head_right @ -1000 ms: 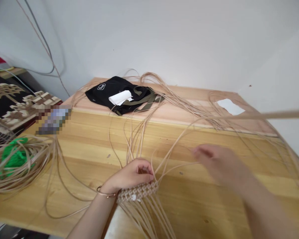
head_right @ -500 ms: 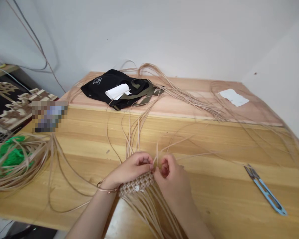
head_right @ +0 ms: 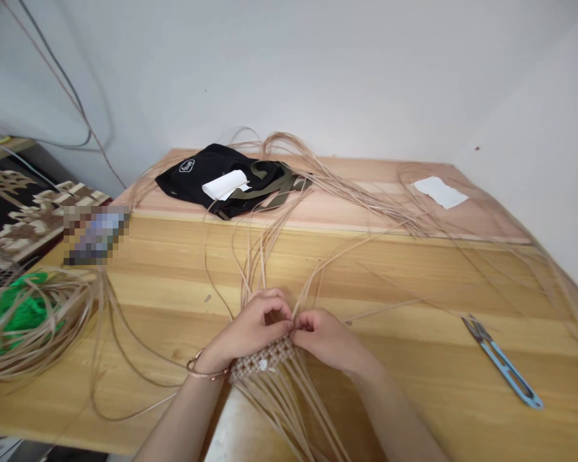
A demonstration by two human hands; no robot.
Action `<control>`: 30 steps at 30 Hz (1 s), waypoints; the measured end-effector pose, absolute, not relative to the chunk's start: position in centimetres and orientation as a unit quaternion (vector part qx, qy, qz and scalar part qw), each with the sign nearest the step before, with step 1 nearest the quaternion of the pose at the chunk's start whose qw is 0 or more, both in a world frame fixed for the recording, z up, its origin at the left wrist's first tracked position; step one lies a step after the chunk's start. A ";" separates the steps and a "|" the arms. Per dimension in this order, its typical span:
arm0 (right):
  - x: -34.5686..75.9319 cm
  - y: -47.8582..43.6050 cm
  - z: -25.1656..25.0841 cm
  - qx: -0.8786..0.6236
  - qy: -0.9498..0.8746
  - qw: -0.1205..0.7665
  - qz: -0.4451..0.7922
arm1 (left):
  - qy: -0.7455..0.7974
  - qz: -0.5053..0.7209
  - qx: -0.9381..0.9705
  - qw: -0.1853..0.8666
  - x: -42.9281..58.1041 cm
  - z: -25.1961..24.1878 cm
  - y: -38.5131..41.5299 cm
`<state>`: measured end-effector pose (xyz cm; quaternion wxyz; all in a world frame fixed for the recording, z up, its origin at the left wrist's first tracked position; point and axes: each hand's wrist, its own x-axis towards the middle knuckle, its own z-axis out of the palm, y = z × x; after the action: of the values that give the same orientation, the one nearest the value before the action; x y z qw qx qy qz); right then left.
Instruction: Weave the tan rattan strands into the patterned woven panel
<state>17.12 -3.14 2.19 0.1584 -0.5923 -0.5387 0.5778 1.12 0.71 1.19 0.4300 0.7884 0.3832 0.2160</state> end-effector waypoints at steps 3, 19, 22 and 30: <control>16.6 -3.6 1.7 -0.616 -0.448 0.202 0.616 | 0.406 0.230 0.780 0.417 1.0 1.2 0.6; 15.2 -5.7 1.0 -0.538 -0.258 0.428 0.679 | 0.445 0.281 0.744 0.412 1.0 1.7 0.2; 15.3 -5.8 0.5 -0.550 -0.298 0.453 0.635 | 0.462 0.282 0.723 0.428 1.0 1.7 0.2; 15.9 -5.9 0.8 -0.615 -0.509 0.379 0.469 | 0.372 0.186 0.717 0.560 0.9 2.2 0.3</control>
<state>15.86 -5.89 0.83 0.3788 -0.6149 -0.5085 0.4689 0.95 0.35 2.17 0.5600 0.7166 0.3718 0.1861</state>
